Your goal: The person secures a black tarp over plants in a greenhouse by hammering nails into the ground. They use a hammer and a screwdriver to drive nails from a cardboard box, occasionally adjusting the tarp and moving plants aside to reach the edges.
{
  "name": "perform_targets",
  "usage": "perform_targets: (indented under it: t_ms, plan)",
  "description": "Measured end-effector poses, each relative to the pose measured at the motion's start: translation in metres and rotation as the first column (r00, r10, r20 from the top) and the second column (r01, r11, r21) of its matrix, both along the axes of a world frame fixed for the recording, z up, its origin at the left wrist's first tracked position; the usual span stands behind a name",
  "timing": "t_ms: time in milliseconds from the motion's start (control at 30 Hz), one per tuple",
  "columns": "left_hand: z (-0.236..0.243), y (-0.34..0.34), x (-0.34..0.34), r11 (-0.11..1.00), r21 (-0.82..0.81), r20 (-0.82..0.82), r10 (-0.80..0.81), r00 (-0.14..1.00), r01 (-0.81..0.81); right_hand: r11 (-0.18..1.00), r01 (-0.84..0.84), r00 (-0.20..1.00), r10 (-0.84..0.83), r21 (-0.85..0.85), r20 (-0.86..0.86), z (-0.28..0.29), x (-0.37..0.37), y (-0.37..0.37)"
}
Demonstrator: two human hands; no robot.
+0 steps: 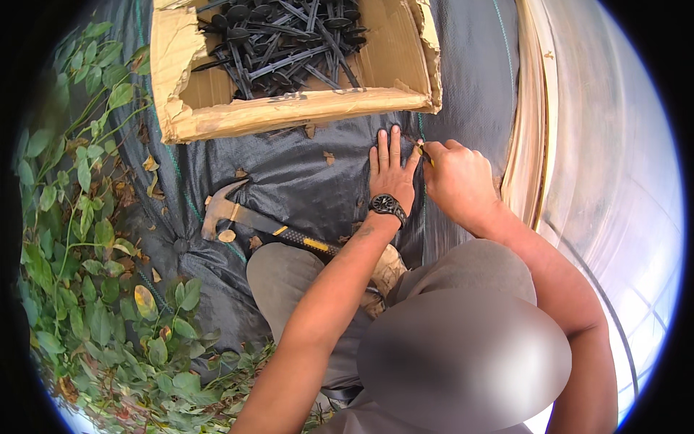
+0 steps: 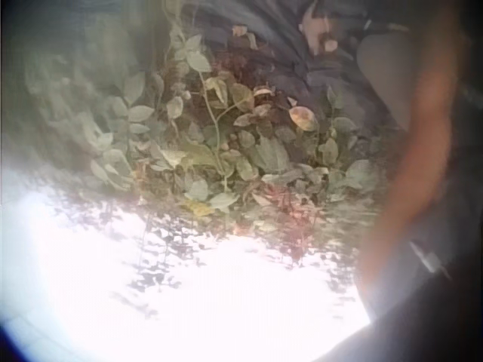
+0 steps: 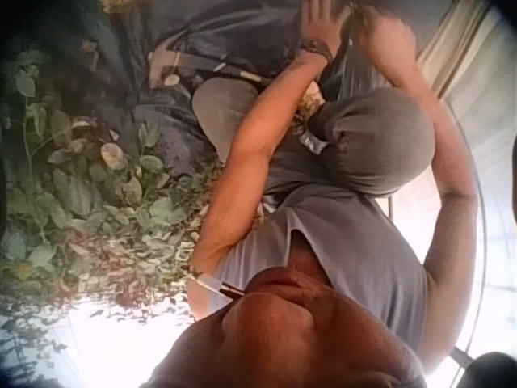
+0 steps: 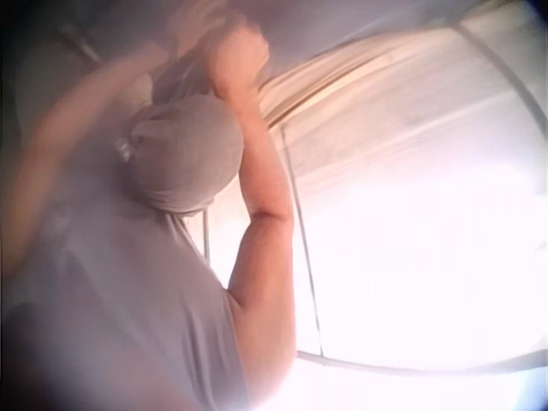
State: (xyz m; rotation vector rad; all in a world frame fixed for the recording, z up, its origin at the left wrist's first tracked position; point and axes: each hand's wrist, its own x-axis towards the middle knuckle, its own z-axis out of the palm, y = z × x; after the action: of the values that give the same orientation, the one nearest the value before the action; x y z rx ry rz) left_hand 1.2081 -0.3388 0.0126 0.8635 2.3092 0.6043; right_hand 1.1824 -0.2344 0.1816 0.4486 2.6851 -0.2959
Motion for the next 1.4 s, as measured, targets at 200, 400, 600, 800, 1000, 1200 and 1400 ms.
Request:
perform_targets:
  t_ms: [200, 400, 600, 800, 1000, 1200, 1400]
  plan:
    - [0.006, 0.000, -0.003, 0.998, -0.029, 0.005, -0.049, 0.999, 0.049, 0.999, 0.051, 0.999, -0.051, -0.017, -0.015, -0.001, -0.002, -0.001]
    - [0.005, -0.002, -0.004, 0.999, -0.009, -0.004, -0.046, 0.999, 0.046, 0.993, 0.111, 0.989, -0.113, -0.027, -0.097, -0.010, 0.001, 0.010]
    - [0.004, -0.019, -0.018, 0.949, 0.303, 0.029, 0.084, 0.996, -0.089, 0.993, 0.118, 0.992, -0.117, 0.018, -0.035, -0.008, -0.008, 0.000]
    - [0.035, -0.003, -0.042, 0.704, 0.550, 0.381, 0.267, 0.885, -0.450, 0.990, 0.137, 0.988, -0.136, 0.013, -0.077, -0.015, 0.015, -0.004]
    - [0.041, 0.012, -0.035, 0.841, 0.505, 0.069, 0.185, 0.980, -0.195, 0.974, 0.219, 0.964, -0.225, -0.051, -0.145, -0.014, 0.023, 0.002]
    - [0.049, 0.023, -0.049, 0.917, 0.396, 0.064, 0.028, 0.998, -0.051, 0.937, 0.343, 0.920, -0.349, -0.064, -0.178, -0.006, 0.024, 0.007]
    - [0.054, 0.019, -0.066, 0.901, 0.377, 0.078, 0.199, 0.977, -0.214, 0.683, 0.404, 0.609, -0.697, -0.609, -0.378, 0.003, 0.096, -0.026]
